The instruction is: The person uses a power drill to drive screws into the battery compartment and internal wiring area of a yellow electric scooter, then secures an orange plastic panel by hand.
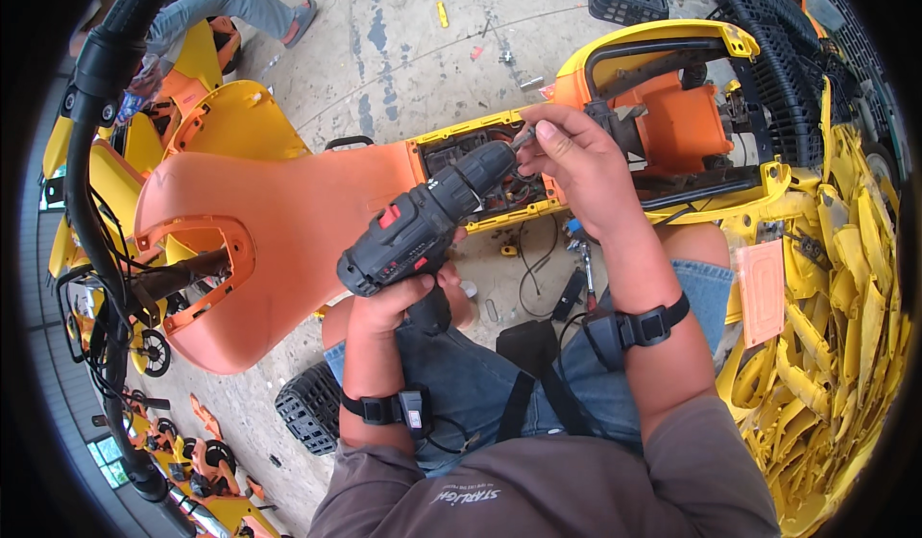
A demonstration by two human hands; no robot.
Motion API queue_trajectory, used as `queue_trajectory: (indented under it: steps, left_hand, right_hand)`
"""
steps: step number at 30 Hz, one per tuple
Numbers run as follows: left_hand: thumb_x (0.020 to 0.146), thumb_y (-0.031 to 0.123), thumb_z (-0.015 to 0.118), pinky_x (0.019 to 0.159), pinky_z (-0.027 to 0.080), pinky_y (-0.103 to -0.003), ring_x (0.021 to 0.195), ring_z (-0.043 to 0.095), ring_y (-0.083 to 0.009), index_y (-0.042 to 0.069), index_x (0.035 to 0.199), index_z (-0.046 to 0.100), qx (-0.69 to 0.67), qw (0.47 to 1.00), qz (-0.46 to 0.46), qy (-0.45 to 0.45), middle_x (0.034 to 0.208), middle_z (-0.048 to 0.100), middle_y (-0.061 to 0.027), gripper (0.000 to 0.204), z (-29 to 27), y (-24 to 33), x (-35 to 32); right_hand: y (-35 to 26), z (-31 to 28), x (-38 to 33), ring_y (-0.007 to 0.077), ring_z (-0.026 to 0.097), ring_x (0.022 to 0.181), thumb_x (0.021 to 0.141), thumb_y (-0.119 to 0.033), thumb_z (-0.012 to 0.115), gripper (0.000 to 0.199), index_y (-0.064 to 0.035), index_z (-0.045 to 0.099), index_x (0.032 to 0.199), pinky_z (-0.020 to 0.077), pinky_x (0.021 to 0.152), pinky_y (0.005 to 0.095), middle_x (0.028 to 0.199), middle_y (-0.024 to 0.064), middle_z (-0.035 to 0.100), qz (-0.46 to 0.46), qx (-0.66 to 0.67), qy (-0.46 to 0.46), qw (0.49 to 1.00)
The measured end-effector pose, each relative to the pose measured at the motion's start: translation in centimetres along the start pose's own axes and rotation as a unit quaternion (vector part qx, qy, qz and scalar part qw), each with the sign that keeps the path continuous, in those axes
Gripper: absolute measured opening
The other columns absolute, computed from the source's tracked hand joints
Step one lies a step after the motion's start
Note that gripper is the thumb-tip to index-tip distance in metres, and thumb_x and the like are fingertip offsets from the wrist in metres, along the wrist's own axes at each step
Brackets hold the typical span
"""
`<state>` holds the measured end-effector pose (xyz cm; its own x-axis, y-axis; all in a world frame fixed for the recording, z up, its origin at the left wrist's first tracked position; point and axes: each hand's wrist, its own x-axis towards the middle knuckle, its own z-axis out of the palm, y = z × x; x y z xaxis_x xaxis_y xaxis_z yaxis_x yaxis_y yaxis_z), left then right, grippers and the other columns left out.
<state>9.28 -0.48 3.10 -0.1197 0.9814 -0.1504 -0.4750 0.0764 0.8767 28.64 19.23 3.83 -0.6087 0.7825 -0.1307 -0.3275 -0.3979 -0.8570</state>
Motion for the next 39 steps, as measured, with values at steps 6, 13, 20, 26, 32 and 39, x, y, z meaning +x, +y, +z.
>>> queue_trajectory:
  steps: [6, 13, 20, 26, 32, 39]
  left_hand:
    - [0.073, 0.003, 0.065, 0.080, 0.056, -0.035, 0.089, 0.070, -0.0254, -0.002, 0.137, 0.051, -0.009, 1.000, -0.001, -0.002, 0.127, 0.062, -0.0219, 0.065, -0.07, -0.26, 0.01]
    - [0.073, 0.004, 0.066, 0.079, 0.057, -0.035, 0.089, 0.070, -0.0262, -0.002, 0.136, 0.052, -0.016, 1.000, -0.004, 0.004, 0.126, 0.063, -0.0217, 0.065, 0.00, -0.48, 0.04]
    - [0.072, 0.004, 0.065, 0.081, 0.057, -0.036, 0.089, 0.070, -0.0269, -0.003, 0.135, 0.052, -0.008, 1.000, -0.014, 0.009, 0.126, 0.063, -0.0222, 0.065, 0.08, -0.44, 0.18]
    - [0.066, 0.007, 0.067, 0.077, 0.057, -0.035, 0.086, 0.070, -0.0287, -0.007, 0.135, 0.051, -0.013, 0.999, -0.021, 0.037, 0.128, 0.062, -0.0237, 0.073, 0.66, -0.38, 0.28]
    - [0.071, 0.004, 0.064, 0.080, 0.056, -0.035, 0.089, 0.071, -0.0279, -0.003, 0.135, 0.052, -0.018, 1.000, -0.010, 0.008, 0.128, 0.063, -0.0228, 0.066, 0.31, -0.41, 0.24]
    - [0.072, 0.004, 0.064, 0.078, 0.056, -0.033, 0.089, 0.071, -0.0273, -0.003, 0.136, 0.052, 0.006, 1.000, -0.006, 0.005, 0.128, 0.063, -0.0226, 0.065, 0.26, -0.36, 0.27]
  right_hand:
    - [0.19, -0.22, 0.08, 0.0153, 0.064, 0.092, 0.102, -0.019, 0.059, 0.024, -0.0024, 0.063, 0.118, 0.0538, 0.082, 0.0304, 0.099, 0.0059, 0.066, 0.026, 0.077, -0.018, 0.997]
    - [0.58, -0.40, 0.07, 0.0135, 0.063, 0.091, 0.101, -0.022, 0.060, 0.024, -0.0028, 0.064, 0.116, 0.0523, 0.081, 0.0289, 0.098, 0.0040, 0.067, 0.040, 0.099, -0.015, 0.994]
    - [0.71, -0.13, 0.14, 0.0125, 0.062, 0.088, 0.102, -0.022, 0.060, 0.024, -0.0042, 0.065, 0.117, 0.0512, 0.079, 0.0279, 0.097, 0.0025, 0.067, 0.037, 0.092, -0.006, 0.995]
    - [0.85, -0.17, 0.22, 0.0121, 0.062, 0.087, 0.102, -0.024, 0.058, 0.026, -0.0044, 0.065, 0.117, 0.0492, 0.075, 0.0276, 0.096, 0.0027, 0.067, 0.030, 0.115, -0.020, 0.993]
    - [0.69, -0.07, 0.21, 0.0127, 0.062, 0.087, 0.103, -0.026, 0.055, 0.028, -0.0034, 0.064, 0.117, 0.0488, 0.074, 0.0278, 0.096, 0.0033, 0.067, 0.034, 0.115, -0.021, 0.993]
    - [0.26, 0.21, 0.04, 0.0135, 0.062, 0.087, 0.105, -0.030, 0.051, 0.033, -0.0022, 0.064, 0.117, 0.0490, 0.074, 0.0282, 0.097, 0.0047, 0.067, 0.029, 0.124, -0.022, 0.992]
